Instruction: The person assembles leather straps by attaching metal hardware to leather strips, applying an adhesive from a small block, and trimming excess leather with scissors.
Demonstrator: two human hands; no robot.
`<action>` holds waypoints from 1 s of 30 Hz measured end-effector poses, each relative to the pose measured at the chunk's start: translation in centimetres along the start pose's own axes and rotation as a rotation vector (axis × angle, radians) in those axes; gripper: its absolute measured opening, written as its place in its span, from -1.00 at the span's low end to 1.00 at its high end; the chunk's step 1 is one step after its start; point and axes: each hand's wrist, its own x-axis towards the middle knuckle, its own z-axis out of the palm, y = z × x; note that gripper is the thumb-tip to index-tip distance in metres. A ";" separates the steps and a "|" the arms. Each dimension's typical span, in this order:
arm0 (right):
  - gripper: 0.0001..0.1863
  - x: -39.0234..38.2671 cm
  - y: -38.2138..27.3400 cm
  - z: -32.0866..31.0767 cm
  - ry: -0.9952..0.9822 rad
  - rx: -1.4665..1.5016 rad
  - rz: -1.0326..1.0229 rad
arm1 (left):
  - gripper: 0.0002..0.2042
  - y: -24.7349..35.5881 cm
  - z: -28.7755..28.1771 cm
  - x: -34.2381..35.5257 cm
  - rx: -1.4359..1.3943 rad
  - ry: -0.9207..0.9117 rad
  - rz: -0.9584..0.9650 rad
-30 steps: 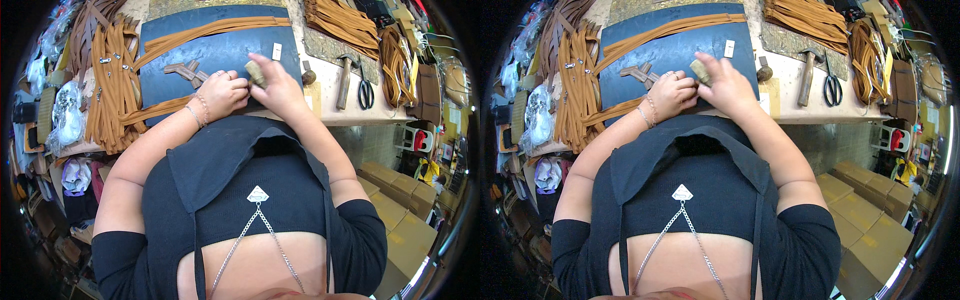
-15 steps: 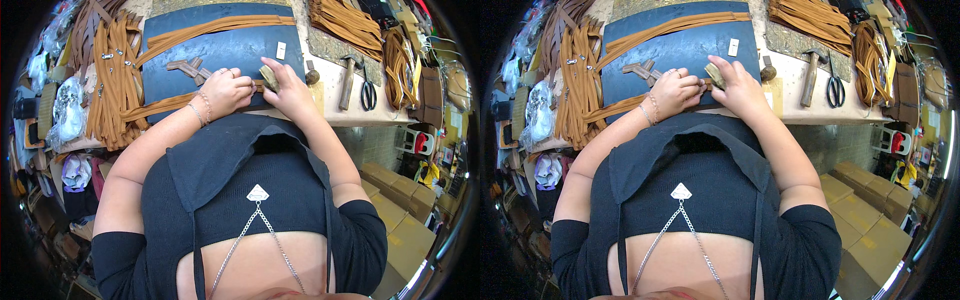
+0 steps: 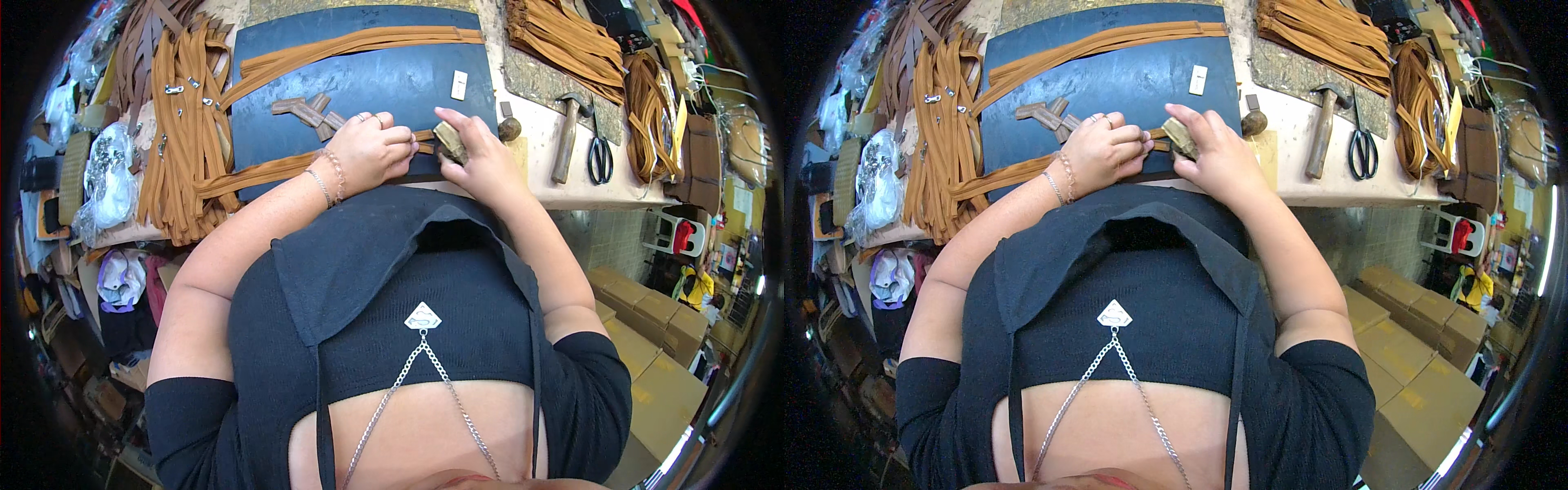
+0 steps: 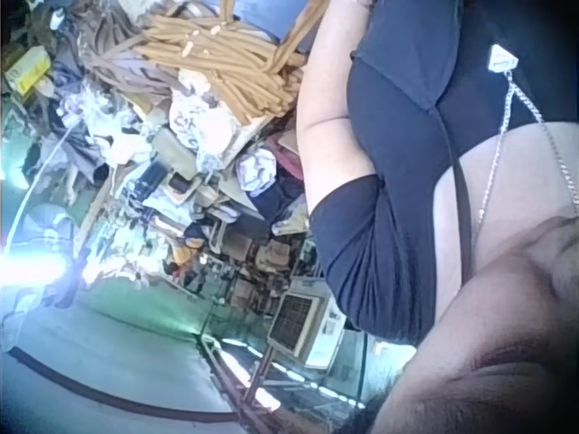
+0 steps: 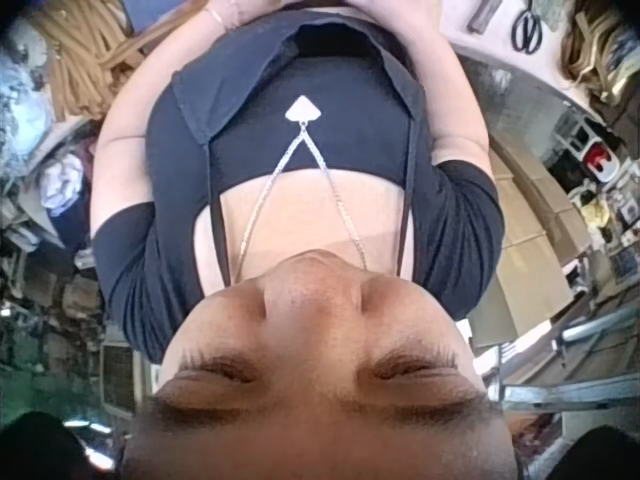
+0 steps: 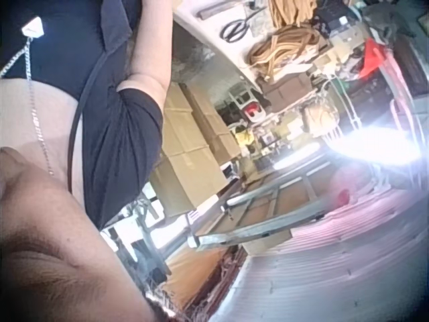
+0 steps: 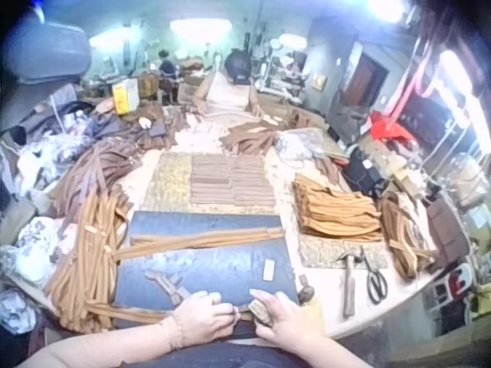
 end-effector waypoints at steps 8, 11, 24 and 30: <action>-0.24 1.7 -1.1 1.2 0.188 0.029 -0.035 | -0.84 -0.2 0.0 0.2 0.014 -0.010 0.013; -0.22 0.0 -0.3 0.5 0.051 -0.061 -0.015 | -0.84 0.0 -0.1 0.2 0.009 -0.006 -0.003; -0.21 1.2 -0.3 1.4 0.097 -0.021 -0.036 | -0.86 -0.1 -0.1 0.3 0.000 -0.002 0.004; -0.23 1.5 -0.3 2.1 0.234 0.032 0.084 | -0.83 0.1 0.0 0.1 -0.004 -0.058 -0.026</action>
